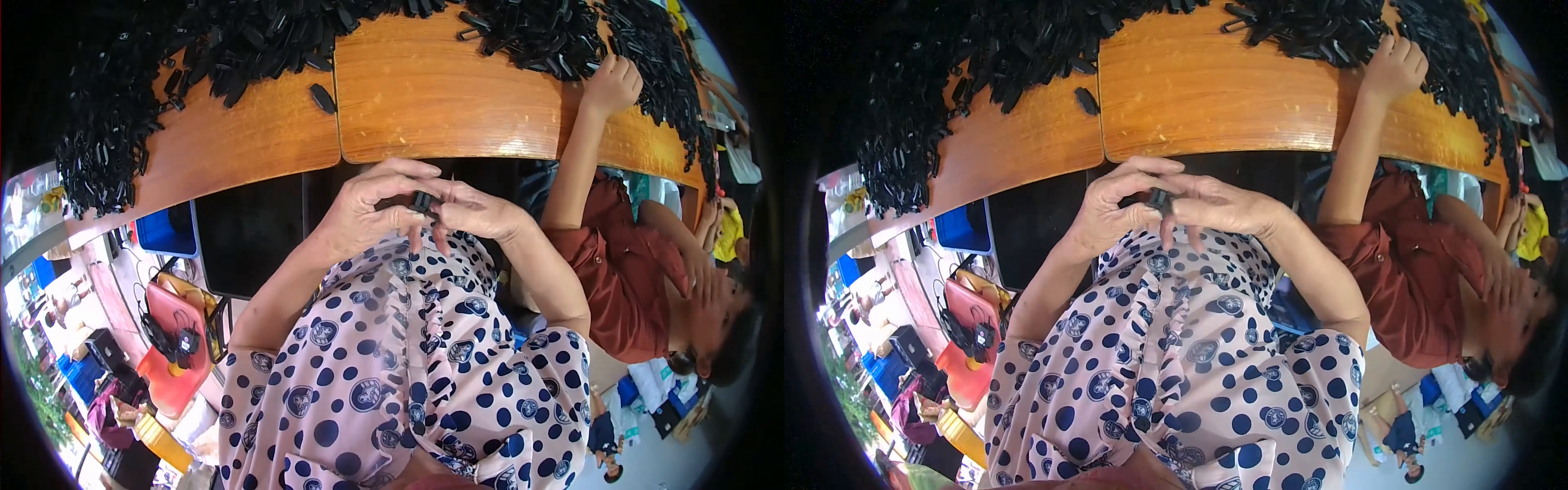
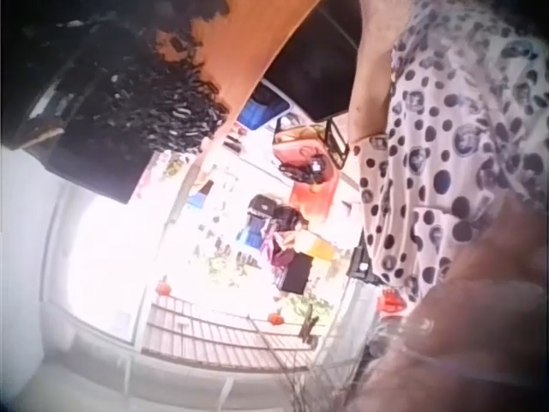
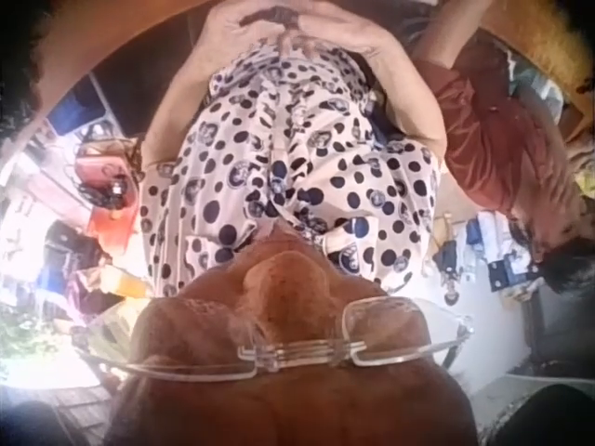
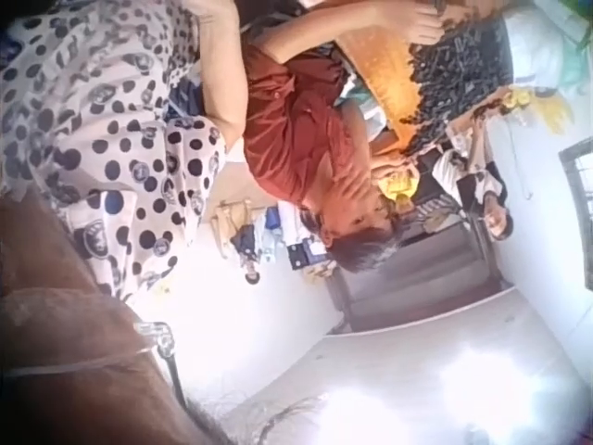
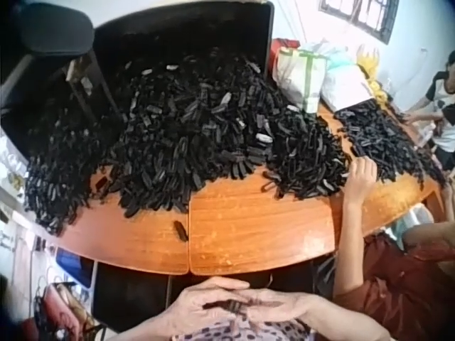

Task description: The person assembles small plastic buckles by hand, inserting fastener components into them.

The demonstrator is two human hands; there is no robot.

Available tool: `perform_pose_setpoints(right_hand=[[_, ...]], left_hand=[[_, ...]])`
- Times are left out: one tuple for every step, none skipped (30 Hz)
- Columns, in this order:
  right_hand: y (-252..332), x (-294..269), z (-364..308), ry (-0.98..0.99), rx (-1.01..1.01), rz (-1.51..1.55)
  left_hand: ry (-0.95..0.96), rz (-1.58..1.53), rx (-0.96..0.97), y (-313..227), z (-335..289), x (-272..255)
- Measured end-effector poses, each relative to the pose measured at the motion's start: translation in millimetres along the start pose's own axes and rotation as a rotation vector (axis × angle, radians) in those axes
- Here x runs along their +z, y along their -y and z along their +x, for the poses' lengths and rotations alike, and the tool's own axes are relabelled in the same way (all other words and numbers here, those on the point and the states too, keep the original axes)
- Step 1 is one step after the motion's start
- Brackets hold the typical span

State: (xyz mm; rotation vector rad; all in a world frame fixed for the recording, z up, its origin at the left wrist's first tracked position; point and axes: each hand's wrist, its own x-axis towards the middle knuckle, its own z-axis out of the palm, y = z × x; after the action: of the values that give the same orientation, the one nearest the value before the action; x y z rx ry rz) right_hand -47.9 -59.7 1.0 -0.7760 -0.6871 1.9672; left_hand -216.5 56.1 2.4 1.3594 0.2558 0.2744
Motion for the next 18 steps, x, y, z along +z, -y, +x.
perform_pose_setpoints(right_hand=[[-6.2, -2.0, 2.7, -0.018, -0.034, -0.096], [-11.5, -4.0, 4.6, -0.035, -0.069, -0.193], [-16.1, -6.1, 5.2, -0.032, -0.062, -0.195], [-19.0, -6.9, 6.1, -0.025, -0.124, -0.191], [-21.6, -7.3, 6.1, -0.018, -0.187, -0.186], [-23.3, -7.3, 5.1, -0.013, -0.250, -0.181], [-21.4, -1.9, 2.3, -0.053, -0.222, -0.187], [-19.3, 3.5, 0.8, -0.052, -0.214, -0.187], [-17.4, 8.6, -0.5, -0.132, -0.269, -0.315], [-17.1, 9.2, 2.1, -0.192, -0.322, -0.440], [-19.9, 9.4, 8.1, -0.239, -0.513, -0.551], [-24.4, 6.4, 10.8, -0.220, -0.508, -0.546], [-29.0, 4.8, 9.7, -0.299, -0.554, -0.674], [-30.5, 4.6, 8.9, -0.376, -0.600, -0.801], [-28.6, 5.4, 6.6, -0.394, -0.595, -0.897], [-29.1, 4.4, 6.0, -0.395, -0.591, -0.896], [-29.7, 2.0, 6.4, -0.380, -0.626, -0.944], [-30.3, 0.7, 7.1, -0.364, -0.661, -0.992]], left_hand=[[0.003, -0.206, -0.080, 3.1, -3.4, 2.2], [-0.005, -0.210, -0.078, 6.6, -3.4, 2.8], [-0.003, -0.206, -0.001, 10.0, -1.8, 2.6], [-0.005, -0.203, 0.077, 12.4, -1.2, 2.4], [-0.016, -0.208, 0.079, 11.4, -2.2, 1.0], [0.009, -0.195, 0.074, 7.8, -3.4, -1.5], [0.036, -0.183, 0.069, 4.8, -4.1, -3.8], [0.031, -0.189, 0.070, 3.8, -2.0, -5.3], [0.069, -0.048, 0.175, 3.4, 2.2, -6.6], [0.090, 0.103, 0.274, 2.2, 3.4, -7.5], [0.034, 0.204, 0.281, -2.5, 1.6, -5.3], [0.015, 0.210, 0.276, -5.5, -0.6, -2.0], [-0.025, 0.295, 0.294, -8.3, -0.4, 2.7], [-0.067, 0.381, 0.312, -9.2, -0.5, 6.5], [-0.095, 0.417, 0.326, -8.7, -0.6, 8.7], [-0.095, 0.415, 0.324, -6.7, -0.6, 9.5], [-0.093, 0.438, 0.352, -3.1, -0.5, 9.5], [-0.091, 0.461, 0.380, -0.9, -0.8, 9.3]])
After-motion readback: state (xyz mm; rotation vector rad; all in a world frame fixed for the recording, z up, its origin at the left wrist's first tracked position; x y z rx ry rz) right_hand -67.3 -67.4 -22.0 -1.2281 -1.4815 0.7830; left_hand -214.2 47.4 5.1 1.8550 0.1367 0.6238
